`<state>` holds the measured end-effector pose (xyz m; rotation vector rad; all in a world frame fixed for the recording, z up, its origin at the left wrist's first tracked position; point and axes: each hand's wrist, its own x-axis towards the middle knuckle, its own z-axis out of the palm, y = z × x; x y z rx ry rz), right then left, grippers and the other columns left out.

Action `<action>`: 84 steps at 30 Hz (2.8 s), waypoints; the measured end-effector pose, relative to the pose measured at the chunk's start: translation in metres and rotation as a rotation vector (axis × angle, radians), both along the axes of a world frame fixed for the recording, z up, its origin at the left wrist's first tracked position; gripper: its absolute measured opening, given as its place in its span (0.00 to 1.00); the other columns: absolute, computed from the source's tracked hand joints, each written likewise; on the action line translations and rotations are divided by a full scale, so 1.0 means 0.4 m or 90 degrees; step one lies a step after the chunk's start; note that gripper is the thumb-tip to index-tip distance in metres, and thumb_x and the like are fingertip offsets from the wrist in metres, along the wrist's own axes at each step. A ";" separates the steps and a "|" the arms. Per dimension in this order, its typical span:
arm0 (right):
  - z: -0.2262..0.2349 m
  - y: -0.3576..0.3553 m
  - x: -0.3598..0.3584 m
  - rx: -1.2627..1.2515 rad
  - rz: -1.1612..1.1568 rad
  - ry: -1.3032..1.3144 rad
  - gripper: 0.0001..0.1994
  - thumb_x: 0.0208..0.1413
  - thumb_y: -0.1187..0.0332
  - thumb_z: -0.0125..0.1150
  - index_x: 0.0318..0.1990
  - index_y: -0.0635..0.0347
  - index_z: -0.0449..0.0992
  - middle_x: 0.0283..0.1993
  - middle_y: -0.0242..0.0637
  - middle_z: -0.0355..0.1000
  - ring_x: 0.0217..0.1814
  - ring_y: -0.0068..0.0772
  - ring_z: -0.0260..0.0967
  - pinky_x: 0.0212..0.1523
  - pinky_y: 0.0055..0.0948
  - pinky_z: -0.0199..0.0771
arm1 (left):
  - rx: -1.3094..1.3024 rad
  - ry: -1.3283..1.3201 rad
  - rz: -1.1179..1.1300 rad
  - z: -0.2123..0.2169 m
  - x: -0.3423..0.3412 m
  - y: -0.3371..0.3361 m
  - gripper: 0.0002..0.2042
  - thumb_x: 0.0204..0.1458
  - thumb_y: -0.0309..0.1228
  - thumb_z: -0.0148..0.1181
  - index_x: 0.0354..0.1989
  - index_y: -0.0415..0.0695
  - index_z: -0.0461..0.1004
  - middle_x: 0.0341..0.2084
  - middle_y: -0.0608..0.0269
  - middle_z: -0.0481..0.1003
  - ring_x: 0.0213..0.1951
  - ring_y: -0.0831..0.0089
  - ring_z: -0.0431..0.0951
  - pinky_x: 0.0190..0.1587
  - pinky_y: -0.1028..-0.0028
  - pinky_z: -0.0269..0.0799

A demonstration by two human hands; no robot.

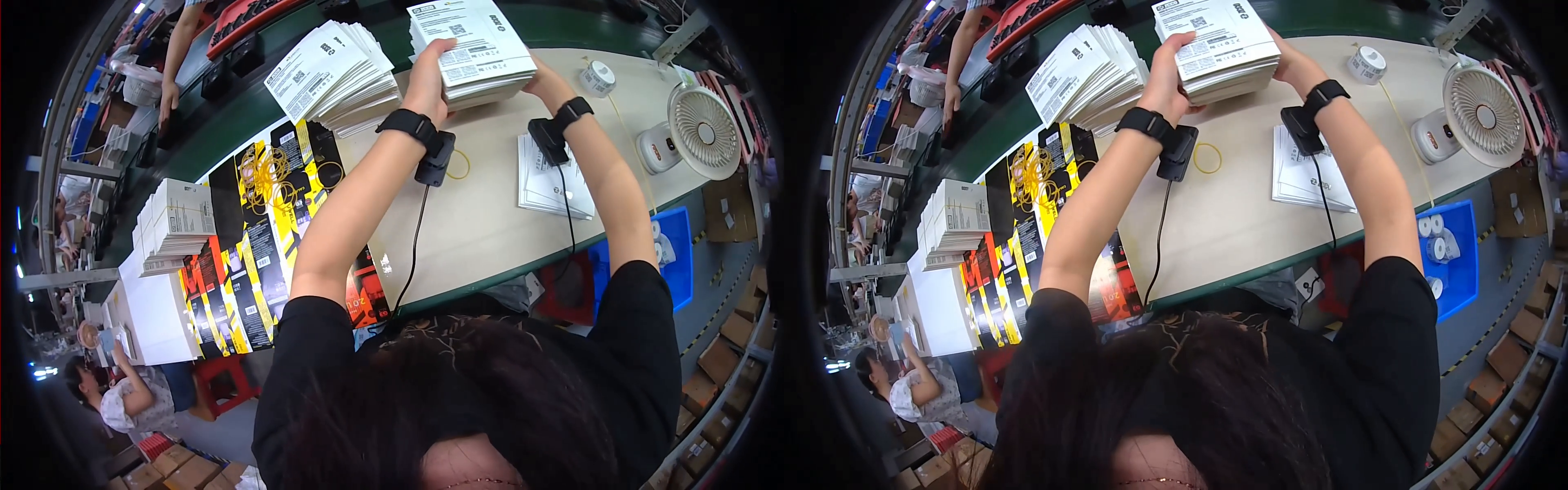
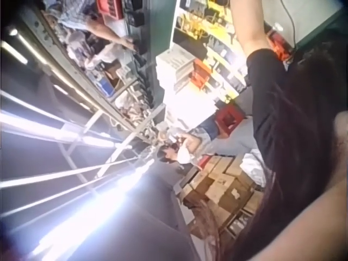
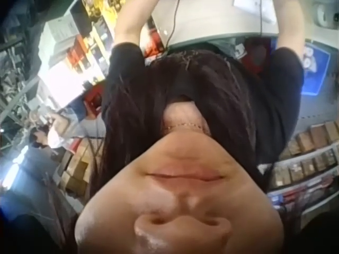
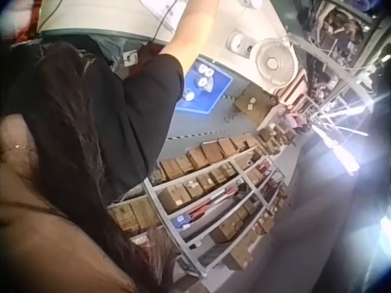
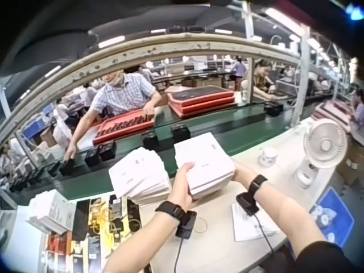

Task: Organizing printed labels into stacks, securing them with rubber bands, and applying small QR code stickers to product documents.

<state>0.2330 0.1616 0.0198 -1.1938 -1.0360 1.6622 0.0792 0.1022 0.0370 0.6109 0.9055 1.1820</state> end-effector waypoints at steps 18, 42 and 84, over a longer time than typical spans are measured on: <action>0.065 -0.188 0.232 0.362 0.045 -0.214 0.27 0.57 0.54 0.44 0.57 0.66 0.60 0.61 0.40 0.56 0.62 0.30 0.52 0.59 0.29 0.51 | -0.081 0.013 -0.183 0.056 -0.035 -0.031 0.30 0.46 0.52 0.50 0.56 0.52 0.59 0.51 0.56 0.65 0.52 0.52 0.63 0.48 0.42 0.55; -1.121 -1.050 0.588 -0.637 -0.453 -0.175 0.15 0.47 0.54 0.55 0.36 0.54 0.74 0.33 0.34 0.73 0.29 0.27 0.69 0.31 0.28 0.71 | 1.095 0.992 -0.648 0.075 0.548 -0.167 0.37 0.45 0.51 0.56 0.61 0.46 0.51 0.60 0.40 0.47 0.63 0.46 0.42 0.58 0.46 0.45; -1.816 -0.526 0.751 -0.484 -0.250 -0.739 0.14 0.48 0.57 0.53 0.32 0.59 0.75 0.32 0.42 0.73 0.34 0.42 0.71 0.34 0.37 0.71 | 0.757 1.182 -1.006 -0.180 0.816 -0.096 0.50 0.43 0.54 0.54 0.60 0.30 0.33 0.56 0.25 0.35 0.59 0.31 0.35 0.57 0.43 0.40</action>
